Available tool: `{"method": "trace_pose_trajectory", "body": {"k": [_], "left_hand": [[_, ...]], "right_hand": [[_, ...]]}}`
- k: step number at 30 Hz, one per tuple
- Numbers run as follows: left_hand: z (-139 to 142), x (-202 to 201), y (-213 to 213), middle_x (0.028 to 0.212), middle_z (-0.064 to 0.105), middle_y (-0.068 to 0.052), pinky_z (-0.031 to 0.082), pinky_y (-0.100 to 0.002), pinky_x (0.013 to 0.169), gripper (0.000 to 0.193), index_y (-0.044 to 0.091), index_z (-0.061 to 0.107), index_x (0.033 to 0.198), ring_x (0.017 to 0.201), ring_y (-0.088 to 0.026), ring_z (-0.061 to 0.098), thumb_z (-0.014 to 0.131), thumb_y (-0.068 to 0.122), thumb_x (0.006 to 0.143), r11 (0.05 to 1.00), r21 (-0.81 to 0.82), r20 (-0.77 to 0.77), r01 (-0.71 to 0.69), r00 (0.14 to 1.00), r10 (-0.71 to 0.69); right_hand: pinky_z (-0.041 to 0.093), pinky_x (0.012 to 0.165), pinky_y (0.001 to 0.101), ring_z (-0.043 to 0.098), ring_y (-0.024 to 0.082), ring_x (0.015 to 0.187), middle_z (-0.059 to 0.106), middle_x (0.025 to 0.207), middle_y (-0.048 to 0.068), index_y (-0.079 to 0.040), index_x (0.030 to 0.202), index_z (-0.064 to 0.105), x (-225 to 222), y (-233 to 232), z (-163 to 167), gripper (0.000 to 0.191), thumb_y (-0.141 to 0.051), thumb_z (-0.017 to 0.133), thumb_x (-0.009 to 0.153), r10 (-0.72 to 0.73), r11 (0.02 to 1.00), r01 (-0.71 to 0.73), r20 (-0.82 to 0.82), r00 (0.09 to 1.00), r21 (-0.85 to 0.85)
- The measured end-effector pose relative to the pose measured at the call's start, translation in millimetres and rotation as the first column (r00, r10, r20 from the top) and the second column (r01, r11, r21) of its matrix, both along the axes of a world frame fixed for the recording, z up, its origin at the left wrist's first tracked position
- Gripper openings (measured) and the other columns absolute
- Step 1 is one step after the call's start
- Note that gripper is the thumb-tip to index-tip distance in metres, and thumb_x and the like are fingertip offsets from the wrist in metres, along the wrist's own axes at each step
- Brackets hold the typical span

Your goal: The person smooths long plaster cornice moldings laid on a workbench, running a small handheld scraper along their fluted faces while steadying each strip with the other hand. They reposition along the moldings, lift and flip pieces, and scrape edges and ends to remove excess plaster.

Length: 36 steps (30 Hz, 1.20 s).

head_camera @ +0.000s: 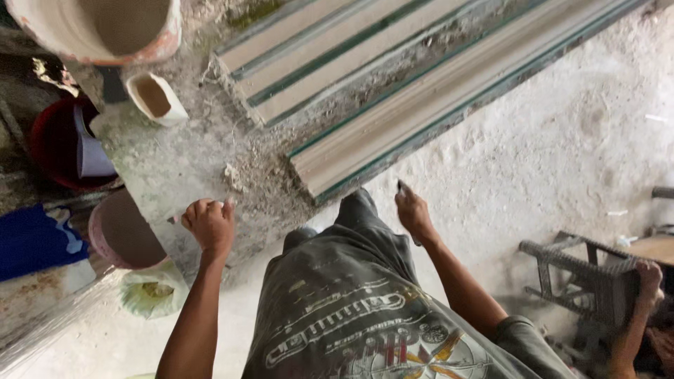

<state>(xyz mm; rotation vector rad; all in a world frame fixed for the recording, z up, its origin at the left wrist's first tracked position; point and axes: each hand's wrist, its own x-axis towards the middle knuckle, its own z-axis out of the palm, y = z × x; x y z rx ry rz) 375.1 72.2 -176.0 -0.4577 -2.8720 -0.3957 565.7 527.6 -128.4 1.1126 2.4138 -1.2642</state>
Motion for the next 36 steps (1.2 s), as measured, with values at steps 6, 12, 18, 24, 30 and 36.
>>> {"method": "trace_pose_trajectory", "body": {"k": [6,12,18,24,30,36], "left_hand": [[-13.4,19.3,16.3,0.111,0.062,-0.013,0.040,-0.055,0.097,0.029,0.008,0.064,0.093,0.112,-0.037,0.057,0.074,0.035,0.093,0.983,0.185,0.003,-0.008,1.000,0.008],[-3.3,39.1,64.2,0.113,0.061,-0.010,0.037,-0.056,0.106,0.028,0.009,0.063,0.096,0.117,-0.033,0.055,0.072,0.037,0.097,0.968,0.250,0.148,-0.017,0.989,-0.021],[10.8,57.8,93.4,0.123,0.059,-0.013,0.033,-0.056,0.110,0.028,0.009,0.066,0.115,0.126,-0.034,0.052,0.069,0.031,0.098,0.944,0.322,0.222,-0.073,0.975,0.000],[-0.7,70.9,136.2,0.126,0.061,-0.016,0.043,-0.053,0.103,0.031,0.007,0.064,0.125,0.122,-0.038,0.055,0.067,0.021,0.098,0.880,0.440,0.291,-0.180,0.955,0.050],[-14.6,75.7,206.0,0.120,0.062,-0.016,0.048,-0.053,0.098,0.028,0.007,0.063,0.129,0.110,-0.037,0.059,0.065,0.021,0.105,0.818,0.463,0.406,-0.342,0.902,0.147],[-22.3,82.5,293.0,0.126,0.062,-0.017,0.046,-0.054,0.101,0.029,0.004,0.060,0.130,0.119,-0.038,0.057,0.065,0.019,0.105,0.823,0.453,0.243,-0.343,0.935,0.256]], "right_hand": [[0.046,0.051,0.0318,0.051,0.012,0.057,0.058,0.075,0.008,-0.016,0.149,0.056,-25.1,-29.7,9.9,0.050,-0.039,0.055,0.105,0.014,0.959,0.001,0.051,0.999,-0.285],[0.051,0.055,0.0365,0.066,0.018,0.061,0.075,0.081,0.010,-0.016,0.138,0.063,-76.7,-45.7,24.2,0.042,-0.040,0.054,0.104,0.676,0.729,-0.683,0.112,0.728,0.045],[0.056,0.052,0.0390,0.067,0.023,0.060,0.075,0.093,0.010,-0.020,0.138,0.061,-123.1,-67.4,16.8,0.042,-0.038,0.047,0.103,0.864,0.478,-0.875,0.222,0.453,-0.074],[0.055,0.063,0.0424,0.066,0.025,0.067,0.079,0.102,0.016,-0.015,0.134,0.065,-138.5,-77.0,-38.8,0.041,-0.044,0.048,0.111,0.955,0.282,-0.959,0.112,0.275,-0.042],[0.050,0.044,0.0370,0.050,0.014,0.048,0.075,0.113,0.015,-0.013,0.144,0.056,-139.5,12.8,-58.1,0.046,-0.039,0.042,0.109,0.938,0.347,-0.931,0.026,0.347,-0.112],[0.047,0.038,0.0304,0.047,0.014,0.042,0.072,0.077,0.014,-0.018,0.157,0.041,-148.7,199.4,-44.7,0.051,-0.040,0.034,0.111,0.929,0.328,-0.943,0.202,0.310,-0.062]]}}
